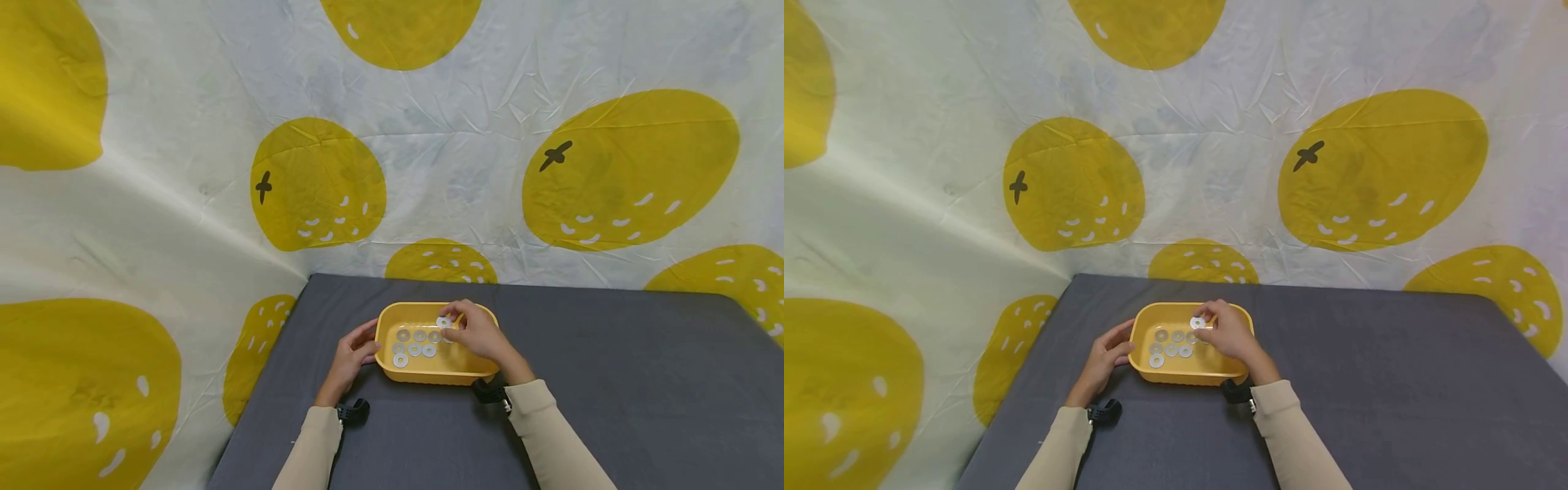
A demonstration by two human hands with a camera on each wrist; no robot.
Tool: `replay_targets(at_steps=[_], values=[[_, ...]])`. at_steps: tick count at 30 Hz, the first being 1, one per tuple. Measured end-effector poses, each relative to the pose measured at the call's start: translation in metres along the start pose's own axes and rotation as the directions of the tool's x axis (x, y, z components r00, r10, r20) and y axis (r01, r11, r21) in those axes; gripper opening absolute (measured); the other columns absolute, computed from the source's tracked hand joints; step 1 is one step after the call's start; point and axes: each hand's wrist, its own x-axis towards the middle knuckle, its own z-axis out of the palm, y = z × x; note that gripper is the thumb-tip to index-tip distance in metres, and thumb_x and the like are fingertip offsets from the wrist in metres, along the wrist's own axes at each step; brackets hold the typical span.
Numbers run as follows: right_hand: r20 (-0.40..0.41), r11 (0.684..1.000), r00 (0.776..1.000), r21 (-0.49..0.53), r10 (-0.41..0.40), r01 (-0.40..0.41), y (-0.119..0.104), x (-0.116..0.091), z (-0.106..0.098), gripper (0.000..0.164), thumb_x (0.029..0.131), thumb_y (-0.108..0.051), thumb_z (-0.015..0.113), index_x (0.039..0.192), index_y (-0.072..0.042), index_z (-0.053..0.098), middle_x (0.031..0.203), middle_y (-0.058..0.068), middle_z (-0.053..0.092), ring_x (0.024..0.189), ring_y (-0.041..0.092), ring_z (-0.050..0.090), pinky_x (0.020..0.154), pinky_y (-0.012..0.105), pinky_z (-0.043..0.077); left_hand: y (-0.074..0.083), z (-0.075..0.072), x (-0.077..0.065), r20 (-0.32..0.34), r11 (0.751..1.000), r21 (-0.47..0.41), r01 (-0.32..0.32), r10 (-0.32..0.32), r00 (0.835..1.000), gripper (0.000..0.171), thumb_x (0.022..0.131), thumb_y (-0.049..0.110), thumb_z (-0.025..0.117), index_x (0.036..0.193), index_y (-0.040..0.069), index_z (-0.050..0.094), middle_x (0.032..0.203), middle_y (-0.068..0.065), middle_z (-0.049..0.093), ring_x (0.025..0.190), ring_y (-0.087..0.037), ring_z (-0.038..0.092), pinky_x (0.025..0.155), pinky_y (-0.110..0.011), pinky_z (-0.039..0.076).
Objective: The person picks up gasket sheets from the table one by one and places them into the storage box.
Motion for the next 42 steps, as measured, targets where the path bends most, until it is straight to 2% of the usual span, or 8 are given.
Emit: replay_targets(at_steps=[8,15,18,24,29,35,42], values=[[0.068,0.997,0.995,-0.032,-0.072,0.074,-0.003,0.002,0.012,0.024,0.086,-0.009,0.080,0.108,-0.006,0.072,0.092,0.010,0.061,0.068,0.016,0.048,0.063,0.025,0.042,-0.002,-0.001,0.001,0.003,1.000,-0.005,-0.006,0.006,1.000,0.053,0.096,0.010,0.068,0.147,0.017,0.056,0.138,-0.025,0.061,0.119,-0.040,0.066,0.083,-0.033,0.063],[0.128,0.992,0.985,-0.026,-0.118,0.123,-0.001,0.005,0.027,0.024,0.081,-0.004,0.083,0.102,-0.006,0.073,0.087,0.010,0.061,0.067,0.013,0.048,0.063,0.023,0.043,-0.004,-0.001,0.001,0.001,1.000,0.000,-0.018,0.018,1.000,0.053,0.096,0.011,0.067,0.148,0.017,0.056,0.135,-0.024,0.063,0.113,-0.031,0.069,0.083,-0.033,0.063],[0.156,0.993,0.981,-0.021,-0.115,0.119,-0.001,0.006,0.032,0.024,0.081,-0.004,0.084,0.102,-0.007,0.073,0.086,0.009,0.060,0.068,0.013,0.048,0.064,0.024,0.043,-0.006,-0.001,0.001,0.006,0.999,0.001,-0.032,0.032,0.999,0.054,0.096,0.012,0.067,0.148,0.015,0.055,0.134,-0.025,0.063,0.110,-0.028,0.070,0.082,-0.033,0.063],[0.209,0.994,0.976,-0.074,-0.065,0.082,-0.002,0.007,0.041,0.023,0.083,-0.009,0.084,0.104,-0.010,0.074,0.086,0.004,0.059,0.071,0.013,0.049,0.066,0.025,0.044,-0.006,-0.001,0.000,0.004,1.000,-0.004,-0.026,0.026,1.000,0.054,0.095,0.012,0.069,0.147,0.018,0.056,0.133,-0.023,0.064,0.109,-0.026,0.071,0.081,-0.033,0.063],[0.233,0.992,0.970,-0.081,-0.071,0.092,-0.002,0.008,0.045,0.022,0.083,-0.009,0.084,0.103,-0.010,0.074,0.085,0.007,0.060,0.072,0.014,0.048,0.066,0.024,0.043,-0.006,-0.001,0.000,0.006,1.000,-0.004,-0.030,0.030,1.000,0.054,0.095,0.014,0.070,0.147,0.019,0.057,0.134,-0.023,0.064,0.110,-0.026,0.071,0.082,-0.032,0.063],[0.256,0.992,0.964,-0.090,-0.068,0.094,-0.001,0.010,0.050,0.021,0.082,-0.013,0.085,0.100,-0.011,0.074,0.083,0.003,0.061,0.072,0.014,0.049,0.067,0.024,0.042,-0.006,0.000,0.000,0.006,0.999,0.004,-0.036,0.036,0.999,0.052,0.097,0.011,0.067,0.148,0.018,0.056,0.134,-0.023,0.064,0.112,-0.030,0.070,0.082,-0.033,0.063],[0.282,0.990,0.957,-0.106,-0.061,0.095,0.002,0.011,0.055,0.020,0.084,-0.016,0.085,0.100,-0.010,0.073,0.079,0.000,0.058,0.072,0.013,0.050,0.068,0.025,0.043,-0.007,-0.001,0.000,-0.002,1.000,0.002,-0.021,0.021,1.000,0.050,0.096,0.010,0.067,0.144,0.024,0.059,0.134,-0.019,0.065,0.115,-0.034,0.068,0.082,-0.033,0.063]])
